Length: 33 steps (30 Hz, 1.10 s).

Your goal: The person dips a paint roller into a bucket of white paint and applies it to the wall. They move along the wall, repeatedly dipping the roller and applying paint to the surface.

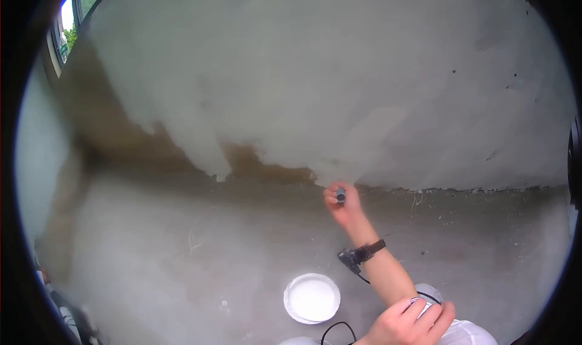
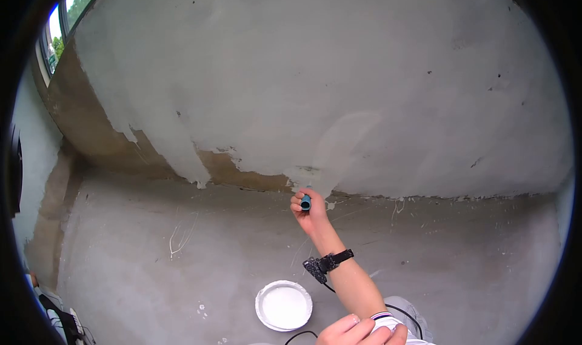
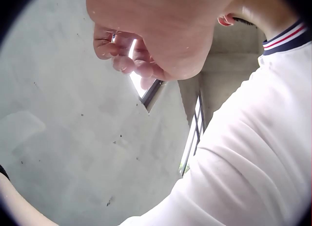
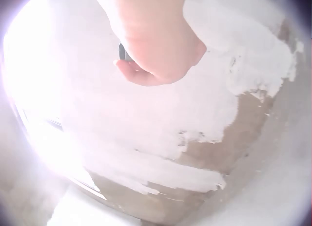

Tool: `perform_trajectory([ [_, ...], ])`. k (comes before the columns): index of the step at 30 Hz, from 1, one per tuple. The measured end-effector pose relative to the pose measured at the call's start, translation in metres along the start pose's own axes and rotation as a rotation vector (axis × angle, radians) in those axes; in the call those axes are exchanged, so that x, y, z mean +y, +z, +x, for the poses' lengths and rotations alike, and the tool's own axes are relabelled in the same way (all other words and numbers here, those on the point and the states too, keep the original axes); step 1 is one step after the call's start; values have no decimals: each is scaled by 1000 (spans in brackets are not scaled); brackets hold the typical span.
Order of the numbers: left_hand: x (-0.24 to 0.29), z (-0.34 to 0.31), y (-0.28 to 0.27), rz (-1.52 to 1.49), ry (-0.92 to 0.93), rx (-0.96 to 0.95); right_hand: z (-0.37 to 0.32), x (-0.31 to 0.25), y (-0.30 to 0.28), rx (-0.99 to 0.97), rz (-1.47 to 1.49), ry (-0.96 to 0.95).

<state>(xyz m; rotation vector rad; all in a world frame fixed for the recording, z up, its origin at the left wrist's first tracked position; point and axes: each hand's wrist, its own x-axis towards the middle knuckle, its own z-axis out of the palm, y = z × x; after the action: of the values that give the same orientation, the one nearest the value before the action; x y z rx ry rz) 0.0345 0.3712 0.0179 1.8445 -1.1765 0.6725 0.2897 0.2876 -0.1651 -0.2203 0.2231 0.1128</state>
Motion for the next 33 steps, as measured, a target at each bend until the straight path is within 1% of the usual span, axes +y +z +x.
perform_trajectory([
  [1,2,1,4,-17,9,12,-11,-6,18,3,-14,-18],
  [3,5,4,9,-7,37,18,-38,-15,55,61,-191,-46],
  [4,7,6,10,-22,45,19,-50,-20,69,45,-267,-76],
  [7,10,7,14,-31,70,8,-79,-19,93,71,-368,-133],
  [8,12,9,14,-22,75,8,-83,-12,96,121,-409,-141],
  [9,15,9,17,-31,82,15,-85,-8,91,123,-417,-152],
  [11,18,8,22,-31,114,19,-82,-1,74,132,-363,-107],
  [15,34,8,26,-27,158,20,-82,0,55,157,-347,-139],
  [18,43,10,29,-46,160,45,-86,-19,44,166,-424,-122],
  [21,50,11,36,-50,152,86,-96,-38,26,179,-624,-151],
  [22,53,11,39,-70,162,91,-99,-43,17,179,-624,-143],
  [24,60,13,43,-97,189,109,-106,-58,3,163,-765,-248],
  [25,64,14,45,-101,194,119,-110,-67,0,163,-776,-255],
  [27,72,17,49,-120,228,170,-116,-82,-5,133,-716,-346],
  [29,78,17,53,-134,228,181,-116,-100,-3,132,-721,-357],
  [31,84,15,57,-165,214,194,-113,-113,-4,93,-675,-319],
  [32,86,11,57,-165,210,191,-109,-117,-13,96,-672,-316],
  [33,87,9,54,-148,219,166,-100,-119,-25,138,-672,-249],
])
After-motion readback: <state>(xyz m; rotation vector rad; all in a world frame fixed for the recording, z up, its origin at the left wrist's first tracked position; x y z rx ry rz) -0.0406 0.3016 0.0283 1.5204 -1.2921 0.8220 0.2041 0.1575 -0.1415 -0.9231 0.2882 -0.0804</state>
